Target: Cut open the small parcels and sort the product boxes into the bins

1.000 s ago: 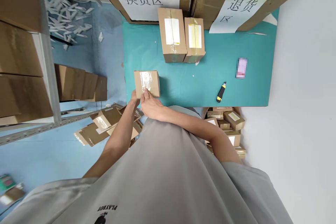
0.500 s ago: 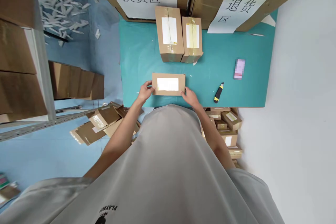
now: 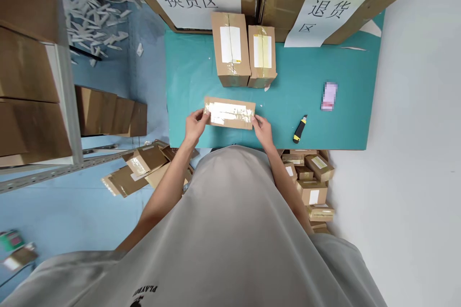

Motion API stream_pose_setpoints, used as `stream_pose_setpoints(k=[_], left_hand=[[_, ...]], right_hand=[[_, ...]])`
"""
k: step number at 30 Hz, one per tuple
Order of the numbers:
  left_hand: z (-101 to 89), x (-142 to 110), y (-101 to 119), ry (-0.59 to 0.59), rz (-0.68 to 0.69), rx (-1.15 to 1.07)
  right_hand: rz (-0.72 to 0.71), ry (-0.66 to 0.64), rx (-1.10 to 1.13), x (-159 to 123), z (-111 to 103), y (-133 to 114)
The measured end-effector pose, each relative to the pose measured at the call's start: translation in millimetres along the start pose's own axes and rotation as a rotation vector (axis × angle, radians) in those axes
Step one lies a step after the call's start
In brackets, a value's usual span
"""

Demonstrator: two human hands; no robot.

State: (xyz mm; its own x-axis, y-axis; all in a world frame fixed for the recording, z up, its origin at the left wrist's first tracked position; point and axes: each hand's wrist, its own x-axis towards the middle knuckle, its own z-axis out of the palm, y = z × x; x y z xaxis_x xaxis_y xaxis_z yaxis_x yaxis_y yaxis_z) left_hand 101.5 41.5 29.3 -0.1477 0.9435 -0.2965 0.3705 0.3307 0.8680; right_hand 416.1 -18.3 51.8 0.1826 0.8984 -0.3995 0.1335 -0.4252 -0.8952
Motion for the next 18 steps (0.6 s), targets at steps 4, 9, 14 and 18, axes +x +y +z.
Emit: stream_pose_setpoints(k=[4, 9, 14, 18], left_hand=[[6.9, -20.5, -16.1, -0.043, -0.069, 0.045], [22.0, -12.1, -29.1, -0.099, -0.176, 0.063], [17.9, -1.2, -30.2, -0.181, -0.133, 0.031], [12.2, -10.0, -27.0, -0.159, -0.070, 0.001]], right_hand=[[0.001, 0.071, -0.072, -7.8, -4.4, 16.5], [0.113, -0.020, -0.193, 20.0, -11.7, 32.1], [0.090, -0.181, -0.121, 33.8, -14.6, 28.5], [-0.075, -0.081, -0.180, 15.1, -13.2, 23.5]])
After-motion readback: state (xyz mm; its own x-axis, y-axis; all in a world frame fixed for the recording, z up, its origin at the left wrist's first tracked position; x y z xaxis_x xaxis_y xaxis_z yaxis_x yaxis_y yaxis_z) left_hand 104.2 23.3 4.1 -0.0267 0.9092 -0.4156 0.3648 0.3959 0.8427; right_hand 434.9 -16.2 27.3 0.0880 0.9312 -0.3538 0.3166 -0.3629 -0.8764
